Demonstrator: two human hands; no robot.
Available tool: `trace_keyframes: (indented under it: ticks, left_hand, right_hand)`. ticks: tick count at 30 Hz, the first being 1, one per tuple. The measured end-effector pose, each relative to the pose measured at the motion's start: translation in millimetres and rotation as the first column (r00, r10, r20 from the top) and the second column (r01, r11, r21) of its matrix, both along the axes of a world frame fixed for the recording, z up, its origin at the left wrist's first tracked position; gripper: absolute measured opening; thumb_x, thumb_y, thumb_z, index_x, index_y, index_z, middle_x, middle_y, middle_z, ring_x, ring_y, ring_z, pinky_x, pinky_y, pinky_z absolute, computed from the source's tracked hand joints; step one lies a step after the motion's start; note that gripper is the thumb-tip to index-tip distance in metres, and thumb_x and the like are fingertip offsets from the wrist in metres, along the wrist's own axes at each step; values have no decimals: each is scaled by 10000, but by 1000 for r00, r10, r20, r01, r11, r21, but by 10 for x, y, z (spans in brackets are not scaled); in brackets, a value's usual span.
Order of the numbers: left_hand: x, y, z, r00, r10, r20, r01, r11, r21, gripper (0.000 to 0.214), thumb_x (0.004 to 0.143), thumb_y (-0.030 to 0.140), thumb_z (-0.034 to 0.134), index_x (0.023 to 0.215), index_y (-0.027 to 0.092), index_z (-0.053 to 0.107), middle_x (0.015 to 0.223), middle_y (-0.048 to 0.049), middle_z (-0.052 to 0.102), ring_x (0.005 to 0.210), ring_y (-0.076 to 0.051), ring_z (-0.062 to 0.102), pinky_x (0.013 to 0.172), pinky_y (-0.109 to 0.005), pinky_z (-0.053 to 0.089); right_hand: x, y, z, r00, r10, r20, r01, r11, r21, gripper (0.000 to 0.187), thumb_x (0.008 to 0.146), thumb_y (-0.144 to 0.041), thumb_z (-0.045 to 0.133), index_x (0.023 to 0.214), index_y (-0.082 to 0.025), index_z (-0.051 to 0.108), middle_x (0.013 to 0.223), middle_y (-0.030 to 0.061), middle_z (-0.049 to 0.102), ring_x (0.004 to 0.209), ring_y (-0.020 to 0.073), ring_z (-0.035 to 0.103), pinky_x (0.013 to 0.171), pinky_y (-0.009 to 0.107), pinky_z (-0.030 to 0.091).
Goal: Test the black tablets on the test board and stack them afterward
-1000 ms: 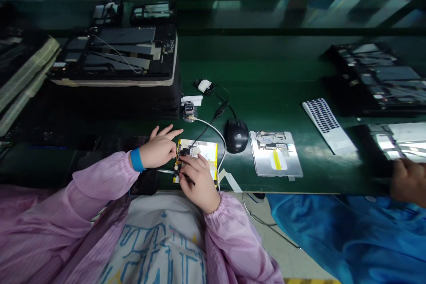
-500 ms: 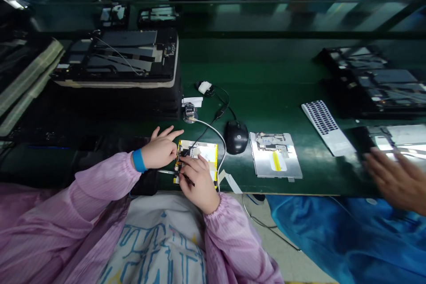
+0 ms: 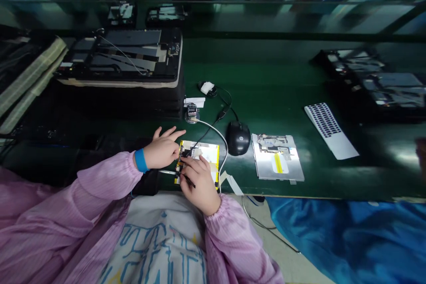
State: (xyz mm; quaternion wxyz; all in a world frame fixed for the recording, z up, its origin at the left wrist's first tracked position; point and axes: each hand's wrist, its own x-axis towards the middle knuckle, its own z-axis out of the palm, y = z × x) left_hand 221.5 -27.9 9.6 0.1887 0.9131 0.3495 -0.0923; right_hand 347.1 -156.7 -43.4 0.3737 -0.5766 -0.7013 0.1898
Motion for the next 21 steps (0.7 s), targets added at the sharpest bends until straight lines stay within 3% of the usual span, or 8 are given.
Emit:
trace_keyframes:
  ticks: [10,16,19,21]
  left_hand:
    - [-16,-3,-5,1000,-7,10,7,1000,1,194,739,109,552,642,190,699,1484,-37,403,1373,-345,297,1062,-650,145]
    - [-37,-5,-58,999,-18,47,18,1000,3,192,751,106,546,653,180,693,1476,-62,411,1362,-355,314,1064,-652,131]
    - [-47,13,-41,995,40,94,-39,999,-4,229,816,121,495,698,175,684,1418,-79,485,1354,-333,336,1080,-631,137]
    - [-62,8,49,974,98,206,-96,995,-19,257,871,140,441,773,167,676,1343,-105,547,1317,-292,400,1091,-557,217]
  right_hand:
    - [-19,-4,20,991,59,119,-59,998,-12,138,818,-162,523,921,-228,587,1185,39,652,1148,238,523,1057,482,260]
    - [-72,0,44,967,76,243,-73,997,-22,203,846,-170,506,1028,-209,588,1244,78,616,1148,274,510,1034,527,270]
    - [-64,3,59,979,75,187,-66,996,-53,177,864,-197,509,1023,-214,585,1229,81,622,1149,273,514,1035,536,275]
    - [-27,-5,79,997,64,52,-61,996,-67,107,879,-215,509,961,-225,576,1180,70,644,1134,256,532,1043,525,281]
